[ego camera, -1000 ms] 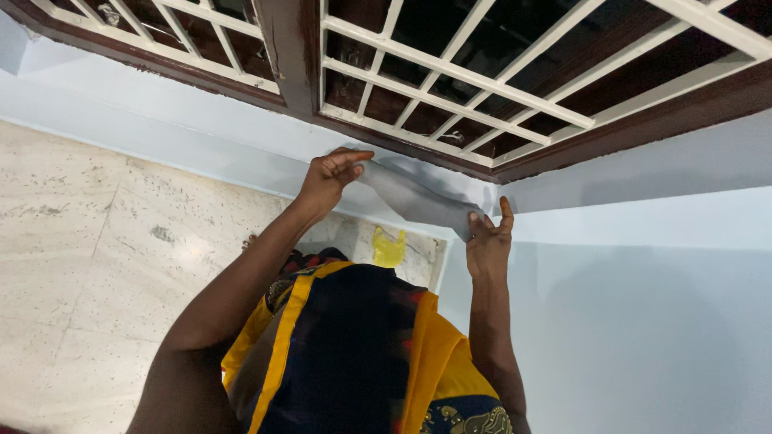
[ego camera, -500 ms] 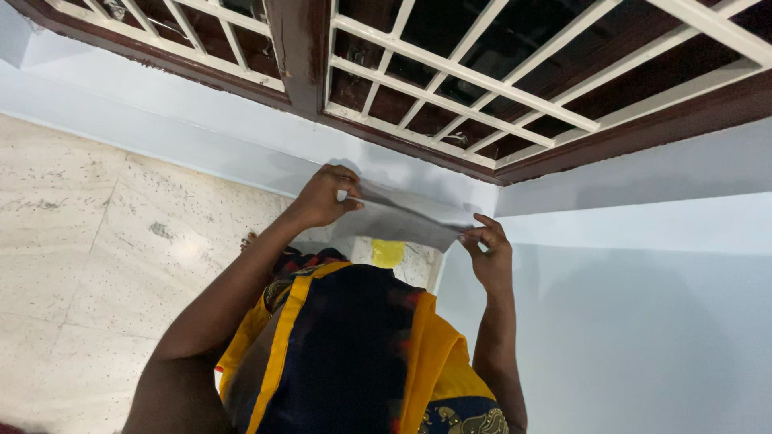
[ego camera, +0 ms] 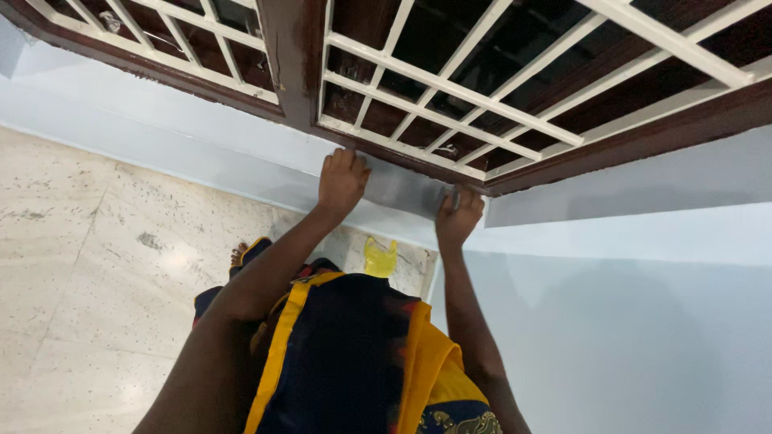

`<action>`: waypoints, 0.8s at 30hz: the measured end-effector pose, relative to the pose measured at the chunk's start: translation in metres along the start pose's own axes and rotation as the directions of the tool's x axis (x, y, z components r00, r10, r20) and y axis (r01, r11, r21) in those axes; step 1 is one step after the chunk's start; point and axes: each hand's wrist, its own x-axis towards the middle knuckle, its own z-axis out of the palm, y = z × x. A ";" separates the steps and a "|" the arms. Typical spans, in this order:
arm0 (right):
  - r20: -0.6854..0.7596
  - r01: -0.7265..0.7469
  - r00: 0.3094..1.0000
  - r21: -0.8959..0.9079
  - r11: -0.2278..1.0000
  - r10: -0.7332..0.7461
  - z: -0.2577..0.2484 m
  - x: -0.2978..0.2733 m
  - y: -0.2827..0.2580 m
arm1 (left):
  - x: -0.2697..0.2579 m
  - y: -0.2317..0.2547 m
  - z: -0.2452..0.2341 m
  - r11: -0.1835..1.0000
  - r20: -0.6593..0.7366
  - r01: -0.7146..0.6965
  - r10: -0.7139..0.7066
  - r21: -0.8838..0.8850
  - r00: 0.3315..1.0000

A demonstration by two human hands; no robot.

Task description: The person wipes the wooden frame of a window and the adjacent white wall using a cloth, reaching into the corners and along the lower edges.

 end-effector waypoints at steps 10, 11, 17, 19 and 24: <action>0.493 0.414 0.825 -0.199 0.888 -0.275 0.024 -0.024 -0.015 | 0.000 0.006 0.030 0.823 0.429 -0.548 0.446 0.148 0.786; 0.515 0.443 0.811 -0.232 0.866 -0.277 0.022 -0.025 -0.003 | -0.001 0.010 0.038 0.822 0.428 -0.551 0.450 0.142 0.783; 0.541 0.400 0.816 -0.275 0.874 -0.204 -0.002 -0.027 0.051 | 0.002 0.050 0.086 0.667 0.457 -0.665 0.502 0.336 0.734; 0.537 0.377 0.826 -0.303 0.875 -0.170 -0.013 -0.027 0.062 | -0.001 0.061 0.102 0.722 0.315 -0.658 0.586 0.215 0.746; 0.575 0.316 0.815 -0.338 0.887 -0.072 -0.027 -0.024 0.065 | 0.004 0.094 0.122 0.755 0.331 -0.640 0.573 0.141 0.749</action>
